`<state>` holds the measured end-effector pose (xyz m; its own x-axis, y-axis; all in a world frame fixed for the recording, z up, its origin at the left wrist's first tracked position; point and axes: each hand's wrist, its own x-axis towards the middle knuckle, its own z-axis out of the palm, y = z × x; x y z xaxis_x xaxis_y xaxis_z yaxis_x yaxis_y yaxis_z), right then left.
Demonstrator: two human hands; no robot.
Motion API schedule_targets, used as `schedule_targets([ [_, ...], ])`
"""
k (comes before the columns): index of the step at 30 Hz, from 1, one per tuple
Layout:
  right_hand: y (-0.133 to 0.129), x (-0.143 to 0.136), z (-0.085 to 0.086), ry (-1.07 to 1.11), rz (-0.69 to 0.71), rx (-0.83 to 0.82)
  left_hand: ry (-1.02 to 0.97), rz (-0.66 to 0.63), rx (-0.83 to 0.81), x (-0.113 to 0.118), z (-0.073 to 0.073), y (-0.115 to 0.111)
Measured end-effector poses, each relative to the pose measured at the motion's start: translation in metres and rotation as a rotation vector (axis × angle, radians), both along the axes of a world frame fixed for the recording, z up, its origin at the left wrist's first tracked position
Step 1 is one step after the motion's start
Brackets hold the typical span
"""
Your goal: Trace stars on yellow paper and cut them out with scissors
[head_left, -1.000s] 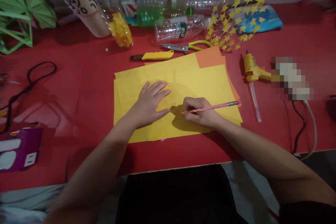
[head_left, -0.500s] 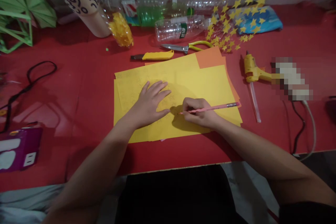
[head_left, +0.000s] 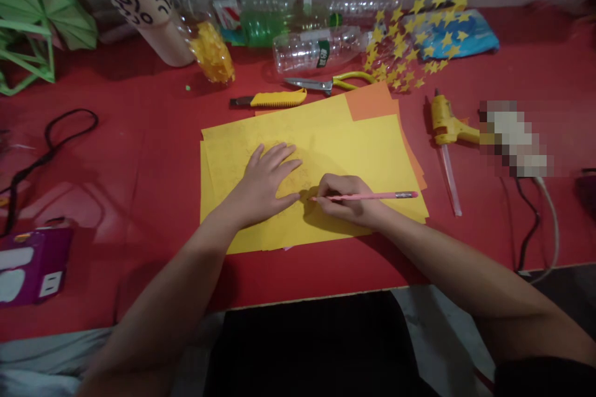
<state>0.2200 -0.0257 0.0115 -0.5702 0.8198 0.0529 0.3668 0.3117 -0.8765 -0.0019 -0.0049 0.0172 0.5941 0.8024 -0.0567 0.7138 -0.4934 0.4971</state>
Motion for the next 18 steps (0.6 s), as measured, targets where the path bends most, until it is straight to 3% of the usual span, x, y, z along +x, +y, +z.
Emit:
schedule_targets([
  [18, -0.0016, -0.0032, -0.0019, -0.127, -0.05, 0.049, 0.043, -0.007, -0.005, 0.0006, 0.0025, 0.0],
])
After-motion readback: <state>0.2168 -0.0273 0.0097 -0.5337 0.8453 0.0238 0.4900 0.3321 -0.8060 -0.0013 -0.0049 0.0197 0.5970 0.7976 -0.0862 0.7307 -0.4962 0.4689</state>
